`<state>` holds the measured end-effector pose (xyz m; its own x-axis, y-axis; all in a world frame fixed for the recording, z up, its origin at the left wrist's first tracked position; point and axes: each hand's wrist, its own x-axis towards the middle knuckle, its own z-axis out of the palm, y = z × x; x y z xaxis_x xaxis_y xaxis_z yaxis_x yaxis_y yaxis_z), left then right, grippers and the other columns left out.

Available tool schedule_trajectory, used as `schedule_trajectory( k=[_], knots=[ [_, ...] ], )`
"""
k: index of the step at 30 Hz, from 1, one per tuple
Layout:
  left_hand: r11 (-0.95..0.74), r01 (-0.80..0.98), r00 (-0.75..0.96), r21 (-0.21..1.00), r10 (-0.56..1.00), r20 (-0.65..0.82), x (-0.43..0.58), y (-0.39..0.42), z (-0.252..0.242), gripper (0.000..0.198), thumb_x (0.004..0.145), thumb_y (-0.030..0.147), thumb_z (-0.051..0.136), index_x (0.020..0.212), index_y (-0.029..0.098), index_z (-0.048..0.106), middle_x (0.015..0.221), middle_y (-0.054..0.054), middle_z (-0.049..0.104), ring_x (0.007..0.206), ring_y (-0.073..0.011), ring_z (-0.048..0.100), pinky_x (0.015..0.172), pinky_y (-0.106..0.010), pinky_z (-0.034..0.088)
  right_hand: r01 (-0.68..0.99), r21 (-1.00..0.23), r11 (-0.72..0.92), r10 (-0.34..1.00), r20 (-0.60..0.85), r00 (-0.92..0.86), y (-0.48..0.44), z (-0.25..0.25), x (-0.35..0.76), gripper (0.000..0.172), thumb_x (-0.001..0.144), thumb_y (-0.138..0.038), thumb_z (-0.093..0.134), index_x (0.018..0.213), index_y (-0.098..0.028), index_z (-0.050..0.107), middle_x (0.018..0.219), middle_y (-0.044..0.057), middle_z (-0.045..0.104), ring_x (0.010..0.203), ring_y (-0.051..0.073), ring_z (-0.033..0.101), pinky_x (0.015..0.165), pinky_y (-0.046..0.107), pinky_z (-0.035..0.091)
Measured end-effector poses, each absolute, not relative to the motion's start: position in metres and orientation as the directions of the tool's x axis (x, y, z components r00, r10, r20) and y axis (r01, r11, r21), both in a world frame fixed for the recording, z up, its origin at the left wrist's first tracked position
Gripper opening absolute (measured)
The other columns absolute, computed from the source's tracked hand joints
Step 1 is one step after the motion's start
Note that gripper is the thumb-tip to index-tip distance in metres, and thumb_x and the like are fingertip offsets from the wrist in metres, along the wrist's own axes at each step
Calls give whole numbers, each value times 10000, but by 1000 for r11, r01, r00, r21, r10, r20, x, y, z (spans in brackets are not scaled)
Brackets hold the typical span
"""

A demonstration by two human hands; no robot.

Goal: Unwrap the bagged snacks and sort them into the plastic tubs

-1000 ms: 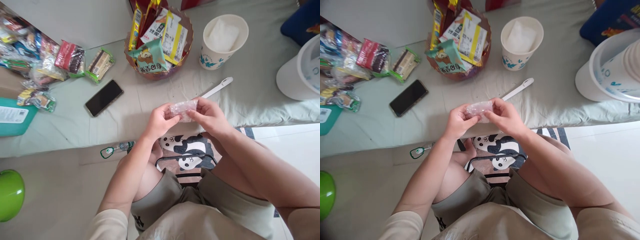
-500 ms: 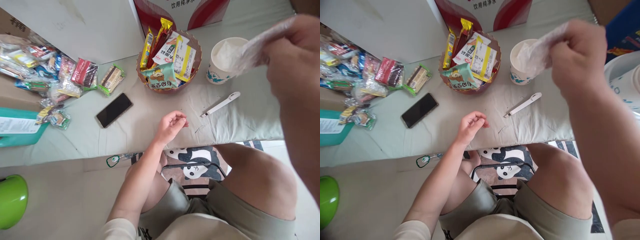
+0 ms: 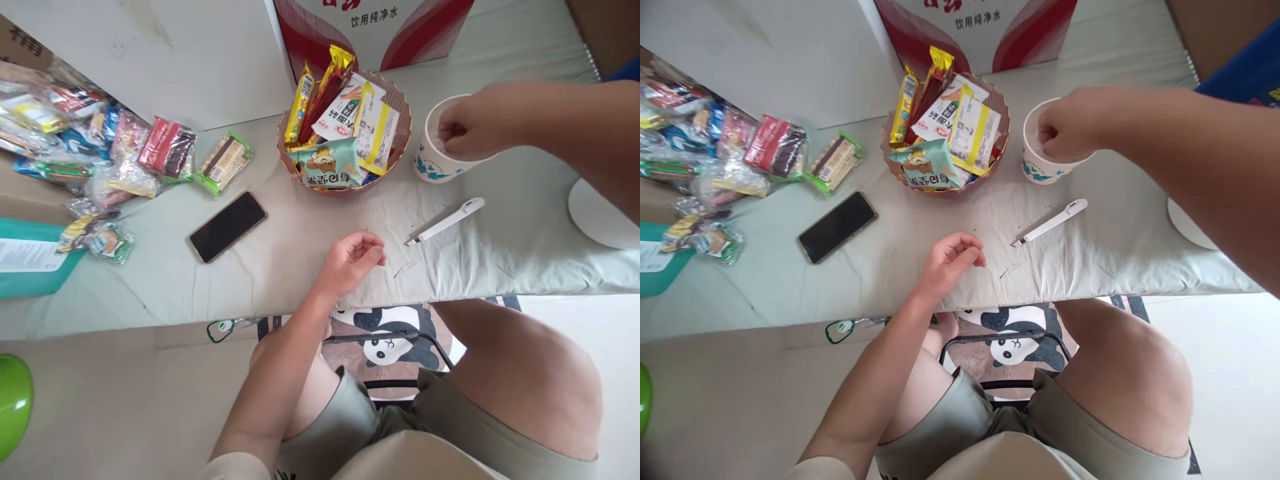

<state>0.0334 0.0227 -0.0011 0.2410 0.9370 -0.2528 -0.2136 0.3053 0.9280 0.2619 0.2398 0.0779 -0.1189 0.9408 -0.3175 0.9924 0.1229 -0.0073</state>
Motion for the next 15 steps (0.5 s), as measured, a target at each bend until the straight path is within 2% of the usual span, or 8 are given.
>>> schedule_trajectory(
  k=[2,6,8,11,15],
  knots=[
    [301,-234,248,924,938,-243,32,21,-2,304,803,442,834,846,190,670,704,2,683,683,-126,700,724,-278,589,986,-39,161,896,-413,-162,254,67,264,151,712,-101,776,582,-63,710,551,-83,562,666,-18,515,580,292,211],
    [305,-267,248,914,938,-241,32,20,-1,355,781,484,854,838,189,665,709,4,674,679,-122,695,720,-273,583,982,-152,108,845,-507,-171,283,38,274,131,717,-29,733,593,-1,702,598,-90,633,559,-58,367,630,335,233],
    [304,-273,249,913,939,-238,32,21,3,360,769,482,865,839,190,666,716,2,674,683,-125,694,715,-274,578,981,-187,59,870,-472,-142,294,25,277,163,681,29,772,549,-36,704,560,-76,641,501,-47,295,616,331,206],
    [271,-287,258,919,946,-198,30,21,8,286,804,424,831,847,191,672,732,-7,678,691,-129,689,710,-278,569,973,-228,33,922,-369,-118,300,12,279,312,642,97,796,441,-100,660,448,-77,567,445,-19,213,593,334,165],
    [232,-325,215,917,962,-167,18,18,10,201,826,355,774,834,185,667,716,-7,672,670,-123,678,695,-276,560,907,-415,72,975,-162,-152,287,6,277,434,446,231,794,337,-135,588,343,-78,454,408,-5,203,591,330,173]
  ],
)
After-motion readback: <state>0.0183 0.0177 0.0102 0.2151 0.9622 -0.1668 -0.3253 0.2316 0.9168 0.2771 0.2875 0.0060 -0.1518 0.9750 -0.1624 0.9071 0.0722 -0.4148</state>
